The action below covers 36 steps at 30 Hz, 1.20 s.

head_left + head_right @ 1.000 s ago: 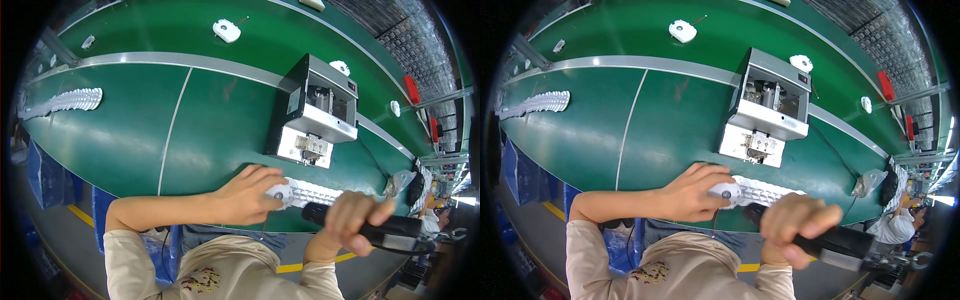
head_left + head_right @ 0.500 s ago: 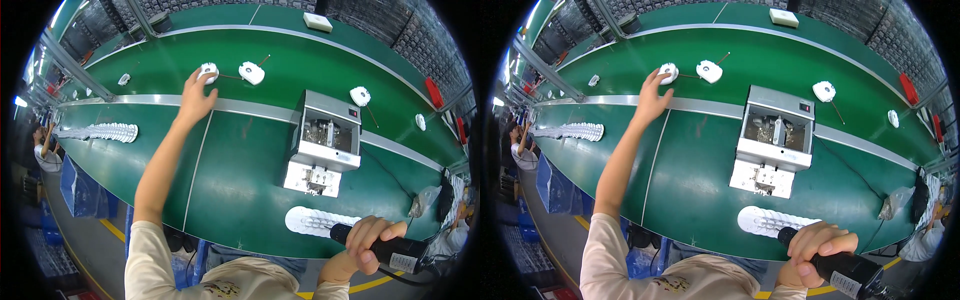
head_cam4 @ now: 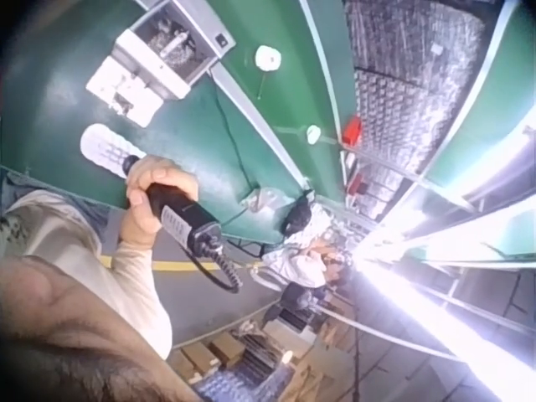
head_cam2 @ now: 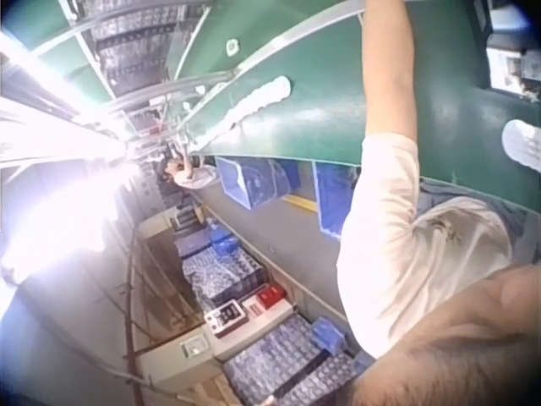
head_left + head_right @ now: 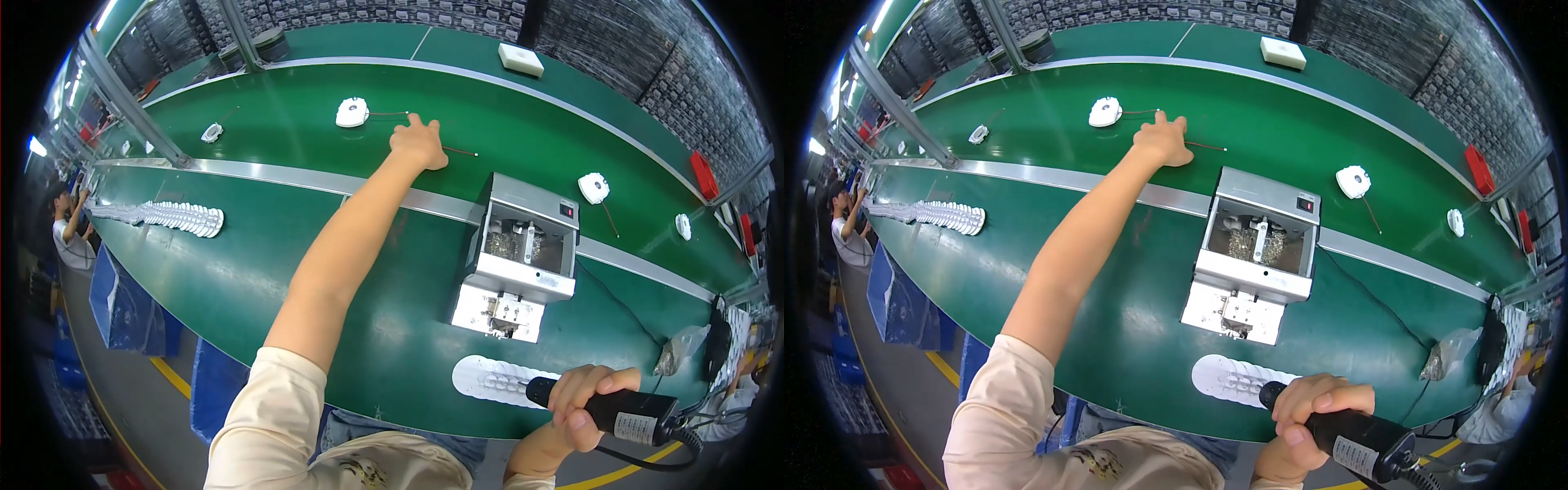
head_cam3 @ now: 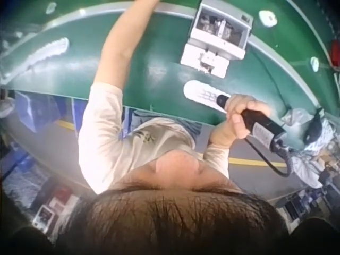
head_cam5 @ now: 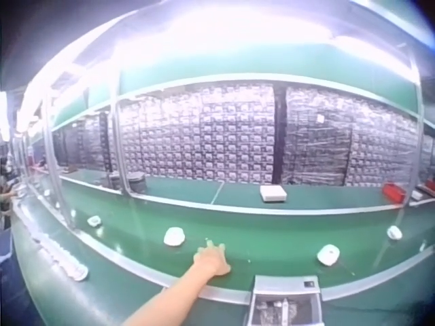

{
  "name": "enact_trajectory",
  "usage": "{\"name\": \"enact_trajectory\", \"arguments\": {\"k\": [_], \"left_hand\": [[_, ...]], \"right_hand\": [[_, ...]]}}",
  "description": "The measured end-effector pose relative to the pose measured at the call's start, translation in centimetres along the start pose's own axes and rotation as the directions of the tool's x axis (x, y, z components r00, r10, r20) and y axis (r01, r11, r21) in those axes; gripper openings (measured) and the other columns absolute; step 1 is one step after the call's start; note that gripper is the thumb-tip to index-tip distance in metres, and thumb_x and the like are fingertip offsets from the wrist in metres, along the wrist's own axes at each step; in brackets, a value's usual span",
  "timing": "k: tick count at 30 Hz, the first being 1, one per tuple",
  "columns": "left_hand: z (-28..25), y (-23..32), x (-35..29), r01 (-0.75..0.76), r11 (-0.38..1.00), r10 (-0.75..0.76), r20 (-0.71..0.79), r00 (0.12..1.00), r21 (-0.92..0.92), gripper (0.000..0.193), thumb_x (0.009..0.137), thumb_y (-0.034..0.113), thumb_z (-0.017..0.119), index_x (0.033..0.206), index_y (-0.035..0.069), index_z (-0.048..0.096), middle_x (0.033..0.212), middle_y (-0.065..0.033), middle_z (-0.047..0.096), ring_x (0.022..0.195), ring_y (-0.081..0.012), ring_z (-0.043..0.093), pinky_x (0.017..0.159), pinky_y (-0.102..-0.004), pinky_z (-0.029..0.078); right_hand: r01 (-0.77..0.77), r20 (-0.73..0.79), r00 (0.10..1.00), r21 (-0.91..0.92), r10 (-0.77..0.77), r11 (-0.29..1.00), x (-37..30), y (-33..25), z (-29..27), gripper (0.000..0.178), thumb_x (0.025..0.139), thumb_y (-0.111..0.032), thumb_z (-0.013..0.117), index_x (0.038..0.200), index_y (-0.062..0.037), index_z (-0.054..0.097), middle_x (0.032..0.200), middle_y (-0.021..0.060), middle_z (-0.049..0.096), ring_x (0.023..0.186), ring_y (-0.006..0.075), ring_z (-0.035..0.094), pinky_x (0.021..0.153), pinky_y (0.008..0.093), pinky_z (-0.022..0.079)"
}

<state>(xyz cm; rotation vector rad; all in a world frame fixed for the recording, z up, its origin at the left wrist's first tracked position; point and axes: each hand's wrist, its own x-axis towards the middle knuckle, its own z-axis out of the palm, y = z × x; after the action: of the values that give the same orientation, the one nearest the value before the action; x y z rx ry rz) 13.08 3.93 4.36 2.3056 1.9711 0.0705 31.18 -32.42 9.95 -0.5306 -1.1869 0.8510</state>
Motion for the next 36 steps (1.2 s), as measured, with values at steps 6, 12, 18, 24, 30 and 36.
{"name": "enact_trajectory", "arguments": {"k": [6, 12, 18, 24, 30, 36], "left_hand": [[-0.7, -2.4, -3.5, -0.012, 0.997, -0.001, -0.176, 0.984, -0.072, 0.06, 0.071, 0.024, 0.064, 0.127, 0.015, 0.047, 0.137, -0.0221, 0.029, 0.113, -0.0456, 0.046, 0.09, -0.0457, 0.047], [-5.2, -11.1, -13.1, -0.376, 0.899, 0.165, -0.625, 0.763, -0.223, 0.062, 0.059, 0.004, 0.069, 0.117, 0.01, 0.048, 0.119, -0.0186, 0.041, 0.105, -0.0368, 0.05, 0.091, -0.0403, 0.046], [-5.5, -10.3, -26.6, -0.697, 0.624, 0.624, -0.312, 0.716, -0.352, 0.041, 0.057, 0.004, 0.073, 0.096, 0.009, 0.063, 0.111, -0.0144, 0.052, 0.105, -0.0311, 0.053, 0.085, -0.0368, 0.048], [1.0, -2.9, -29.7, -0.711, 0.251, 0.835, -0.224, 0.502, -0.657, 0.029, 0.07, 0.004, 0.068, 0.098, 0.009, 0.063, 0.114, -0.012, 0.049, 0.111, -0.0326, 0.052, 0.088, -0.0387, 0.049], [3.0, -0.4, -28.4, -0.731, 0.082, 0.879, -0.296, 0.374, -0.678, 0.028, 0.074, 0.005, 0.066, 0.101, 0.007, 0.062, 0.114, -0.0112, 0.048, 0.117, -0.0333, 0.047, 0.093, -0.0407, 0.045], [3.2, 0.2, -28.0, -0.767, 0.089, 0.876, -0.316, 0.363, -0.636, 0.027, 0.072, 0.004, 0.067, 0.099, 0.008, 0.066, 0.116, -0.0111, 0.05, 0.115, -0.033, 0.05, 0.092, -0.0406, 0.047]], "right_hand": [[0.005, -0.041, 0.999, 0.02, -0.004, 1.0, -0.4, 0.1, 0.9, 0.039, 0.069, 0.006, 0.066, 0.1, -0.0006, 0.042, 0.061, 0.0067, 0.05, 0.045, 0.0142, 0.049, 0.044, 0.0283, 0.045], [0.032, -0.086, 0.996, 0.001, -0.032, 0.999, -0.2, -1.1, 0.3, 0.039, 0.071, 0.004, 0.067, 0.1, -0.0009, 0.042, 0.06, 0.0067, 0.049, 0.045, 0.0142, 0.048, 0.044, 0.0277, 0.044], [0.004, -0.113, 0.994, -0.057, -0.01, 0.998, -0.1, -0.9, -0.9, 0.042, 0.07, 0.003, 0.066, 0.102, -0.0014, 0.04, 0.062, 0.0065, 0.048, 0.045, 0.0148, 0.047, 0.046, 0.0295, 0.043], [-0.025, -0.135, 0.991, -0.032, 0.02, 0.999, 0.5, -0.2, 0.6, 0.041, 0.068, 0.003, 0.068, 0.099, -0.0018, 0.042, 0.061, 0.0058, 0.047, 0.045, 0.0131, 0.045, 0.045, 0.028, 0.041], [-0.043, -0.161, 0.986, -0.013, 0.04, 0.999, 0.5, -0.1, 0.6, 0.041, 0.067, 0.003, 0.068, 0.099, -0.0017, 0.042, 0.06, 0.0056, 0.046, 0.044, 0.0129, 0.045, 0.045, 0.0276, 0.041], [-0.027, -0.138, 0.99, -0.004, 0.026, 1.0, 0.7, -0.1, 0.5, 0.041, 0.067, 0.004, 0.068, 0.099, -0.0018, 0.043, 0.06, 0.0053, 0.046, 0.044, 0.0132, 0.044, 0.045, 0.0279, 0.041]]}}
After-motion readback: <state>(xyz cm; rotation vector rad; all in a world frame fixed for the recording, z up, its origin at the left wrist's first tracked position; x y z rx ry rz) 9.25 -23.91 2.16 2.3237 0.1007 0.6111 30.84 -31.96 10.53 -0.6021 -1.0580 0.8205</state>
